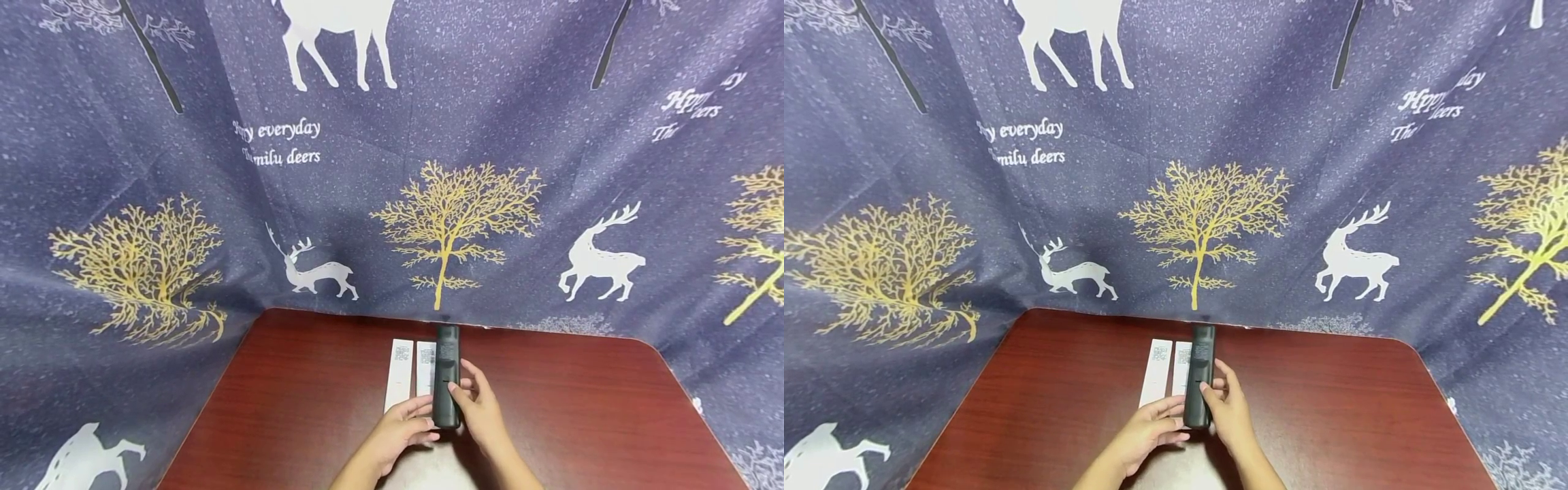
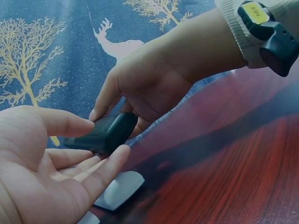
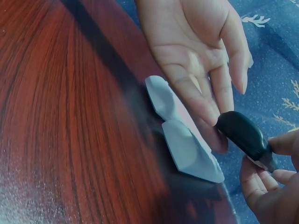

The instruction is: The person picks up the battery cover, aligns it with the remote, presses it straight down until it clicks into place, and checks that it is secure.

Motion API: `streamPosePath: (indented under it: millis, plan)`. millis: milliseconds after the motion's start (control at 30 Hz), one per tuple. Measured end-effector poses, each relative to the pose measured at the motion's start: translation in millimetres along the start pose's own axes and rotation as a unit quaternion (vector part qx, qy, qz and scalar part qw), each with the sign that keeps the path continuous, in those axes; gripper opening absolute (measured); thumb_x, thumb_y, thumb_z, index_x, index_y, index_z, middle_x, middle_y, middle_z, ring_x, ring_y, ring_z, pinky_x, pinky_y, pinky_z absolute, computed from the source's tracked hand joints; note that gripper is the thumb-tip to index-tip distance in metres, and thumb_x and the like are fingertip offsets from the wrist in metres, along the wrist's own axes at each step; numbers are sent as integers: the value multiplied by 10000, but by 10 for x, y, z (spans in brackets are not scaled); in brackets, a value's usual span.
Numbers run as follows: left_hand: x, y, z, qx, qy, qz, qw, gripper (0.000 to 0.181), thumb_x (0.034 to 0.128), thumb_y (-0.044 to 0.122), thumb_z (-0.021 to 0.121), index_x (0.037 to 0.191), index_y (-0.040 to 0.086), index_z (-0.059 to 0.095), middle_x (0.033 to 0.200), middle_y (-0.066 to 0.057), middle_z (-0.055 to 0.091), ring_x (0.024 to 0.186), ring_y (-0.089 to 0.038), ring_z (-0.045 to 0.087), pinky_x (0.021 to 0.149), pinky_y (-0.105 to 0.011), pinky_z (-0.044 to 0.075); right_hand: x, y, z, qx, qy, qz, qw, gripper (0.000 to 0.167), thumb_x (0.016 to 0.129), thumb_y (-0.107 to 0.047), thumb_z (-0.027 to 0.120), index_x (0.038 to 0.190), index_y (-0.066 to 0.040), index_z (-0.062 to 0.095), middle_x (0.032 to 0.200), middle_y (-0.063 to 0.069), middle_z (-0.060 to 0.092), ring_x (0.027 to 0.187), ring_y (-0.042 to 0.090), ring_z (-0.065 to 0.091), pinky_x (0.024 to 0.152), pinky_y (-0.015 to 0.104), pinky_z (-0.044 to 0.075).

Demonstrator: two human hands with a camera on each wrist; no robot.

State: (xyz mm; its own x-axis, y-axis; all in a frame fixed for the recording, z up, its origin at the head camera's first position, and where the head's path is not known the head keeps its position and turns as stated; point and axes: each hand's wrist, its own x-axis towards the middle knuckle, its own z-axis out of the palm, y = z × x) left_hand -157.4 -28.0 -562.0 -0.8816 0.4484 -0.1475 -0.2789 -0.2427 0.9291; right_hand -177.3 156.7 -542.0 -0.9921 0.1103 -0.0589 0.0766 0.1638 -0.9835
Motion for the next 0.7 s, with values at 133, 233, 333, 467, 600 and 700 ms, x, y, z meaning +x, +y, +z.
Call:
streamPosePath:
  millis: [133,233,333,467,600,700]
  plan:
    - [-13,-16,19,57,-79,7,10000,559,942,52,571,1463,-96,433,1451,-307,517,1019,-286,719,907,-380,597,-5,11,-33,48,-5,-35,10000,619,955,-119,667,1517,-84,411,1093,181,642,849,100,630,740,235,537]
    - [-25,-24,32,80,-67,5,9999,551,949,45,559,1459,-116,424,1457,-334,495,1063,-365,706,939,-429,584,-7,19,-53,44,14,-12,10000,617,958,-119,663,1518,-79,407,1091,185,647,849,103,639,735,237,545]
    - [-40,-28,57,81,-34,-10,10000,552,948,40,560,1453,-134,419,1468,-361,465,1110,-415,681,957,-439,575,-7,34,-74,24,38,4,10000,620,958,-122,666,1520,-77,407,1091,187,645,855,109,637,734,240,546]
    - [-55,-34,97,52,-51,-12,10000,567,938,22,553,1451,-162,396,1483,-380,432,1169,-368,650,976,-398,568,1,67,-103,-55,66,66,9999,612,961,-130,665,1517,-82,412,1091,182,644,857,112,636,731,244,546]
    - [-64,-41,128,18,-84,10,10000,571,926,5,541,1448,-174,390,1487,-379,427,1246,-350,599,992,-377,560,8,90,-135,-99,73,138,9998,608,968,-128,655,1520,-80,405,1103,191,640,860,115,633,733,247,549]
    - [-68,-48,143,5,-109,45,9999,573,919,-3,535,1448,-172,392,1492,-367,432,1299,-391,561,998,-378,557,9,106,-162,-161,112,172,9997,614,969,-131,654,1525,-74,399,1112,195,636,862,109,626,738,244,546]
